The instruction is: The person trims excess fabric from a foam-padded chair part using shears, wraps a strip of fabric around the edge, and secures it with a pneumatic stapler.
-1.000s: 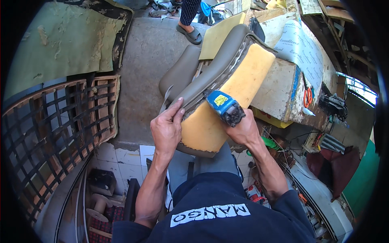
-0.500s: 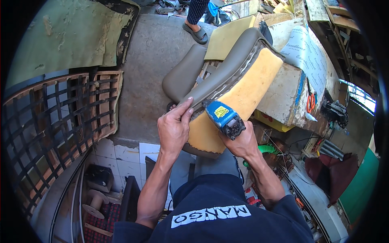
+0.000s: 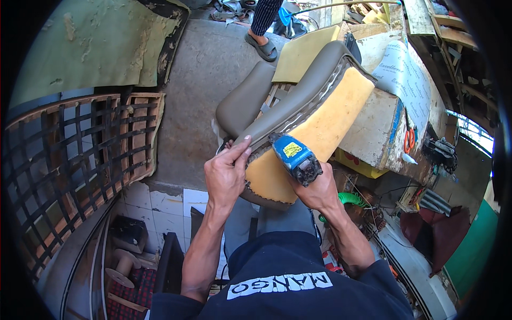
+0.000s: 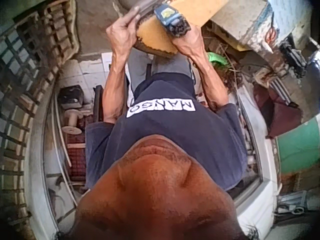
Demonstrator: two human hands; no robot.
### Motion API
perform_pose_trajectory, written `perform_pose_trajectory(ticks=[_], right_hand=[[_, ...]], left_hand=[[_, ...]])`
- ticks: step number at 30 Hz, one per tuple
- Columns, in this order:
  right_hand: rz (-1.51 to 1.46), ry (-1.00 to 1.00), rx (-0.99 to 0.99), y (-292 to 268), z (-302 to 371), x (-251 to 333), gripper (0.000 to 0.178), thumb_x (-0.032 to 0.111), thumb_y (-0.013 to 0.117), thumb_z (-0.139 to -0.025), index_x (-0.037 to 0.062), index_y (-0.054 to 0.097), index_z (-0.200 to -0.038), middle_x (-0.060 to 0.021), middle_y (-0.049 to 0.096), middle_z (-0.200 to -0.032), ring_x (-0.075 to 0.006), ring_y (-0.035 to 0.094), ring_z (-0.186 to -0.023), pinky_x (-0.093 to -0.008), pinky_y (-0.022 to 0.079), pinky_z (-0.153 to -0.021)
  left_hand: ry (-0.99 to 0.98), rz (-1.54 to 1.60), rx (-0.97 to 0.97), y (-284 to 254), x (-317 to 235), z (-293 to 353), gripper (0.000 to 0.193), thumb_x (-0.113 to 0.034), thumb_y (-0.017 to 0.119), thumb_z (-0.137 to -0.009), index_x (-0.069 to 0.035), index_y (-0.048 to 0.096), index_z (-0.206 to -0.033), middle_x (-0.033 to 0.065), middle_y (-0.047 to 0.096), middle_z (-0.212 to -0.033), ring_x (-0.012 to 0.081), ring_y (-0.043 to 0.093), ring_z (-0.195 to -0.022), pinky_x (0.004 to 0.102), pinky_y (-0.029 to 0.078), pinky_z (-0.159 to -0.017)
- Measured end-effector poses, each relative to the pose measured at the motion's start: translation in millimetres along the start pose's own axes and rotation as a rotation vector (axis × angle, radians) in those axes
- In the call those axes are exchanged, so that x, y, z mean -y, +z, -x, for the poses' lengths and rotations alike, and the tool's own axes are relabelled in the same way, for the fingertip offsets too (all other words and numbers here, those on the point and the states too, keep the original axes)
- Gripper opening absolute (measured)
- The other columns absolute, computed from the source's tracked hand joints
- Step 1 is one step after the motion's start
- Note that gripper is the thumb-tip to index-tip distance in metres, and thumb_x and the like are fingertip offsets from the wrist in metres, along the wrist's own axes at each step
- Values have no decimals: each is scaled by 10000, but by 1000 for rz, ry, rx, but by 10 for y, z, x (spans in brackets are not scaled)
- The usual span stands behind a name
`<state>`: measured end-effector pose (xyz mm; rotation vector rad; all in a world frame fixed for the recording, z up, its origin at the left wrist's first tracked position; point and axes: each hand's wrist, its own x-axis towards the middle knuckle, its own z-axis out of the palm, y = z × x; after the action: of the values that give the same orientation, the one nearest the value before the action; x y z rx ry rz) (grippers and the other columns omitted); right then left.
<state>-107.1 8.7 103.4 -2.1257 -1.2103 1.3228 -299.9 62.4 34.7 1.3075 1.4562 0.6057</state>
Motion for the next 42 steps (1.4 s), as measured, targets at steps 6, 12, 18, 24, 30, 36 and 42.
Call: perform_pose_trajectory(ticks=[6, 12, 18, 24, 30, 36, 42], right_hand=[[-46, -1, -17, 125, 105, 60, 173, 87, 728, -809, -38, 716, -927, -169, 743, -785, -219, 742, -720, -371, 574, -726], [-68, -3, -21, 180, 107, 91, 161, 86, 723, -808, -34, 714, -916, -164, 738, -770, -218, 732, -698, -372, 569, -705], [-32, -24, -63, 320, 142, -25, 154, 81, 726, -816, -27, 717, -927, -156, 741, -781, -224, 728, -697, -371, 566, -699], [-5, -17, -10, 236, 121, 81, 292, 53, 745, -801, -8, 701, -1082, -196, 751, -890, -307, 746, -851, -388, 588, -772], [53, -102, 90, 247, 177, 81, 475, 41, 771, -771, 26, 674, -1236, -225, 756, -974, -391, 747, -963, -409, 605, -823], [68, -125, 35, 314, 183, 127, 250, 47, 772, -773, -18, 718, -1009, -193, 758, -892, -336, 771, -854, -381, 598, -775], [160, -58, 106, 272, 182, 74, 469, 26, 751, -777, 4, 666, -1237, -227, 752, -975, -406, 737, -966, -410, 609, -823]], left_hand=[[3, 33, 4, 25, 50, 23, 260, -56, 726, -926, -60, 772, -1182, 175, 787, -1034, 158, 758, -911, 279, 562, -818], [-43, 20, -20, 24, 5, 60, 258, -63, 728, -925, -75, 772, -1178, 200, 762, -1009, 252, 777, -873, 305, 556, -905], [-12, -13, -34, 4, 20, 58, 259, -100, 716, -942, -111, 772, -1195, 195, 750, -1042, 253, 781, -921, 304, 575, -825], [-102, 3, -64, -76, 178, 206, 286, -147, 716, -953, -151, 751, -1236, 183, 741, -1080, 243, 775, -961, 318, 576, -834], [-116, 20, -65, -51, 189, 238, 288, -148, 722, -955, -173, 751, -1240, 184, 736, -1080, 244, 776, -950, 319, 574, -821], [-97, 30, -68, -52, 230, 241, 294, -167, 719, -961, -180, 744, -1254, 189, 733, -1078, 255, 772, -970, 321, 576, -821], [-316, 103, 15, -31, 170, 303, 309, -190, 723, -964, -185, 732, -1273, 188, 733, -1076, 243, 771, -962, 325, 576, -791]])
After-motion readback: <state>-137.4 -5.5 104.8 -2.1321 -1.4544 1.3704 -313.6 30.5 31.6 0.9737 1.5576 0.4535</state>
